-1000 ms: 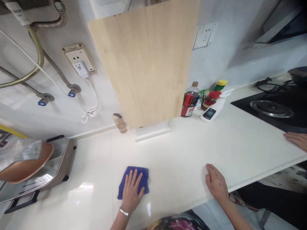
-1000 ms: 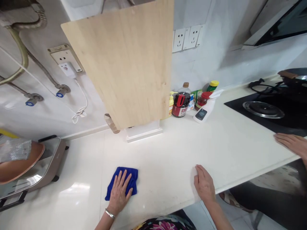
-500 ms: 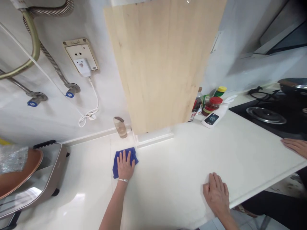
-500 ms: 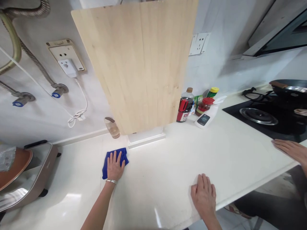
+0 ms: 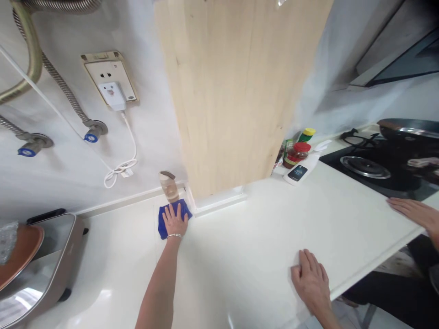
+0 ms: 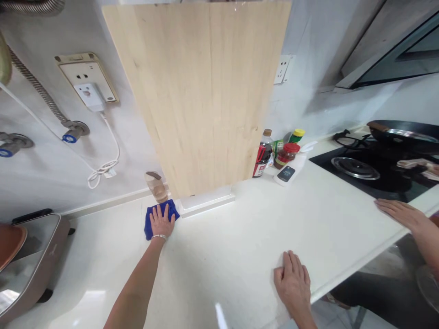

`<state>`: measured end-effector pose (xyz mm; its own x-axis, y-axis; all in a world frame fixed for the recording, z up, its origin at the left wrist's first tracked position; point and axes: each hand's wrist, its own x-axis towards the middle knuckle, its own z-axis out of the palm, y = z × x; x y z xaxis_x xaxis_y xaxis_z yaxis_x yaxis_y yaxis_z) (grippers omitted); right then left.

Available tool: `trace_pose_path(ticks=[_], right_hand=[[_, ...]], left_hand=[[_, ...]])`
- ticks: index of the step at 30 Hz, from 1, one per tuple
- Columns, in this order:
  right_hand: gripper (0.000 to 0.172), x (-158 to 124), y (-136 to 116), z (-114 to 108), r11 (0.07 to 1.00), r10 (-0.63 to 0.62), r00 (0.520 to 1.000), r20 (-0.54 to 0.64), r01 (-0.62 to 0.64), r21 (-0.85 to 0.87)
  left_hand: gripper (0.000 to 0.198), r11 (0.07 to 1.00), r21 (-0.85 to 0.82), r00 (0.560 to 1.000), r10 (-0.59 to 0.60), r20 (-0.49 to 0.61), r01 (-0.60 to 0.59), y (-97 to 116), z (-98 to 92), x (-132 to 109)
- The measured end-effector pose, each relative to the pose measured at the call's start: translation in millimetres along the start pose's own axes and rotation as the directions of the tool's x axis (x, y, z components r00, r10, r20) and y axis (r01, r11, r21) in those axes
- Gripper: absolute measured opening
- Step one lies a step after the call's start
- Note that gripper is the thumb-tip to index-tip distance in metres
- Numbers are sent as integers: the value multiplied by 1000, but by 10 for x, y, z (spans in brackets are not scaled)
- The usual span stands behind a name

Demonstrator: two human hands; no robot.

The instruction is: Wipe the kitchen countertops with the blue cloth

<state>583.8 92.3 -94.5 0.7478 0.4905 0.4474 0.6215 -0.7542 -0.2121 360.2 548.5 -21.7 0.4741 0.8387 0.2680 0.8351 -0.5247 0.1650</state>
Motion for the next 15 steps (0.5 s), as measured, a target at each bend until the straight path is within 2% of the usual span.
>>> trace_pose_path(ticks=[3, 6, 11, 15], right_hand=[[60, 19, -15, -31, 1000, -5, 1000, -28, 5, 13], [59, 26, -26, -64, 1000, -13, 999, -48, 14, 12], [58, 18, -30, -90, 999, -14, 997, -70, 16, 27], [59, 14, -8, -88, 999, -24, 998, -58, 27, 45]], left_hand=[[62, 1000, -9, 1000, 10, 24, -9, -29, -17, -37], [62, 999, -14, 999, 38, 28, -38, -92, -86, -246], [58, 993, -7, 993, 115, 19, -115, -306, -318, -830], [55, 971, -13, 971, 238, 5, -238, -607, -552, -1321]])
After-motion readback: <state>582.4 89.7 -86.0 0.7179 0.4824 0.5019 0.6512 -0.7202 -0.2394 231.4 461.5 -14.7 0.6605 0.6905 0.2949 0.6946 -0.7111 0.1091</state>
